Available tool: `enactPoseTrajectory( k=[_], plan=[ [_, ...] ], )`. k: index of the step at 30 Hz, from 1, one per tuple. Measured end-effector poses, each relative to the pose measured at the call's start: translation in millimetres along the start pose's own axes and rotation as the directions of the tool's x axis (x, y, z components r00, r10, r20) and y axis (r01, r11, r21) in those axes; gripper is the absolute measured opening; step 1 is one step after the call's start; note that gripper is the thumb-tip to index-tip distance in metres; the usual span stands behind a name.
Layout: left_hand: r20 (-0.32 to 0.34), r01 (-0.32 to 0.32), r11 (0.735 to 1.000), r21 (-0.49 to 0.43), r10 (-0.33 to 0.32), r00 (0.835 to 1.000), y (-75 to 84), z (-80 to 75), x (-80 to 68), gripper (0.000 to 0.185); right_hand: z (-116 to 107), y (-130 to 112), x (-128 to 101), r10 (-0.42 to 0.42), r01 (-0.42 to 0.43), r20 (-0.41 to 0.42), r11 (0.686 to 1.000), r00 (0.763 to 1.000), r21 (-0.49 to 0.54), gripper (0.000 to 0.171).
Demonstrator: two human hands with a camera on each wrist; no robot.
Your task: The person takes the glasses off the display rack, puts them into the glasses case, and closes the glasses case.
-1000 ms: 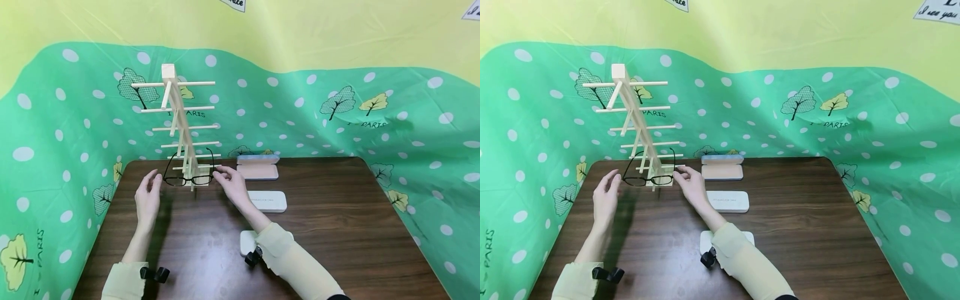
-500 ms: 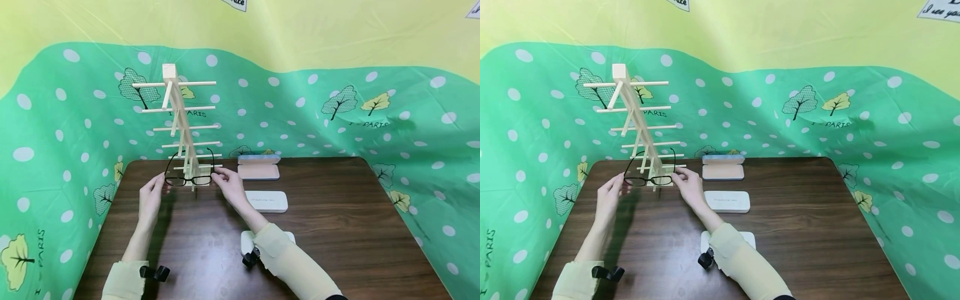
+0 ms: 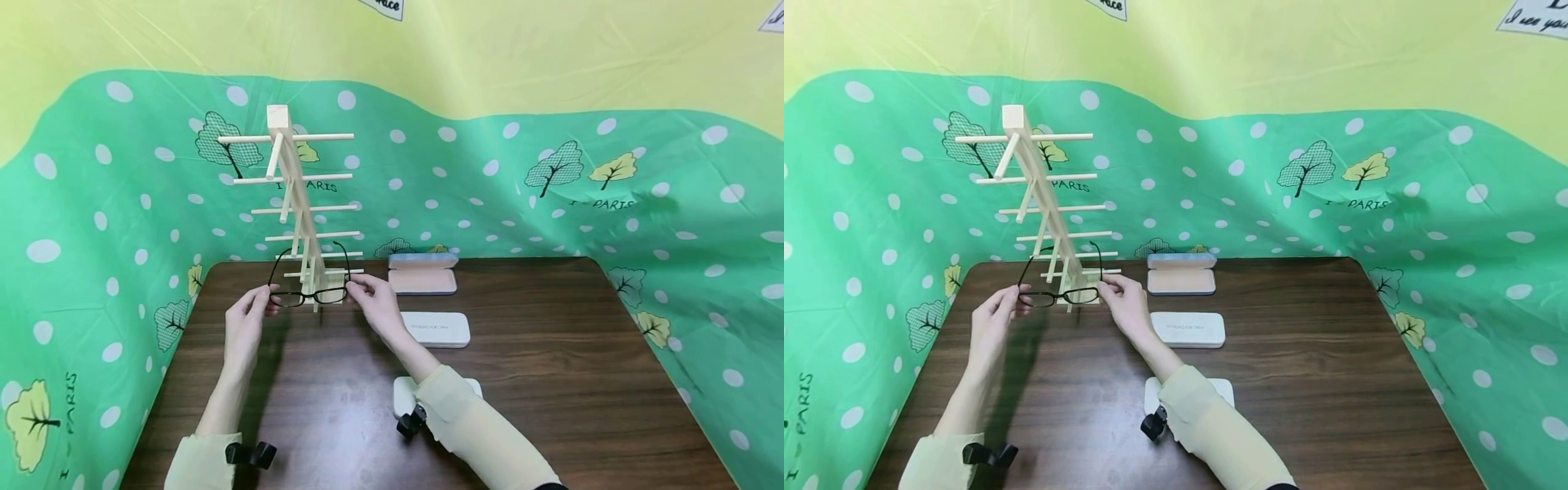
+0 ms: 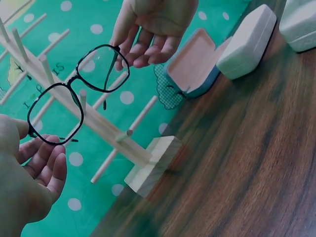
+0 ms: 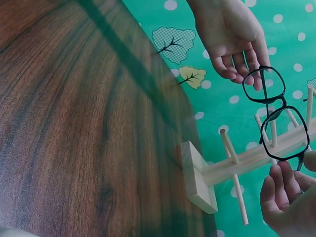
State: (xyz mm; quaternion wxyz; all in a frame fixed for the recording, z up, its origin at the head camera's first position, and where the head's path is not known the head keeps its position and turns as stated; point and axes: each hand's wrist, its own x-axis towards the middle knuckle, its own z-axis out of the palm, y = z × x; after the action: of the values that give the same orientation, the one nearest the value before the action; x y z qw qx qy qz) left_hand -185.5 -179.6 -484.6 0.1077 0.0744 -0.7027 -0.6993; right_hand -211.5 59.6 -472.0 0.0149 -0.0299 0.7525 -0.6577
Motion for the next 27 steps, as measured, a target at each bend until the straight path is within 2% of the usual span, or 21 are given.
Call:
enactPoseTrajectory(
  k=[6,20,27],
  plan=[
    [-0.025,-0.007,1.000,0.015,0.007,1.000,7.5,1.9,-13.4,0.036,-4.8,-5.1,-3.9,0.009,-0.010,0.019,0.999,1.000,0.033,0.034],
    [-0.067,-0.052,0.998,-0.036,0.049,0.997,14.8,12.6,-50.2,0.032,-25.9,-11.8,-12.3,0.032,-0.040,0.105,0.996,0.994,0.074,0.032],
    [-0.087,-0.057,0.998,0.016,0.058,0.995,18.3,22.6,-62.0,0.027,-38.7,-12.8,-18.4,0.017,-0.019,0.116,1.000,0.993,0.021,0.030]
  ],
)
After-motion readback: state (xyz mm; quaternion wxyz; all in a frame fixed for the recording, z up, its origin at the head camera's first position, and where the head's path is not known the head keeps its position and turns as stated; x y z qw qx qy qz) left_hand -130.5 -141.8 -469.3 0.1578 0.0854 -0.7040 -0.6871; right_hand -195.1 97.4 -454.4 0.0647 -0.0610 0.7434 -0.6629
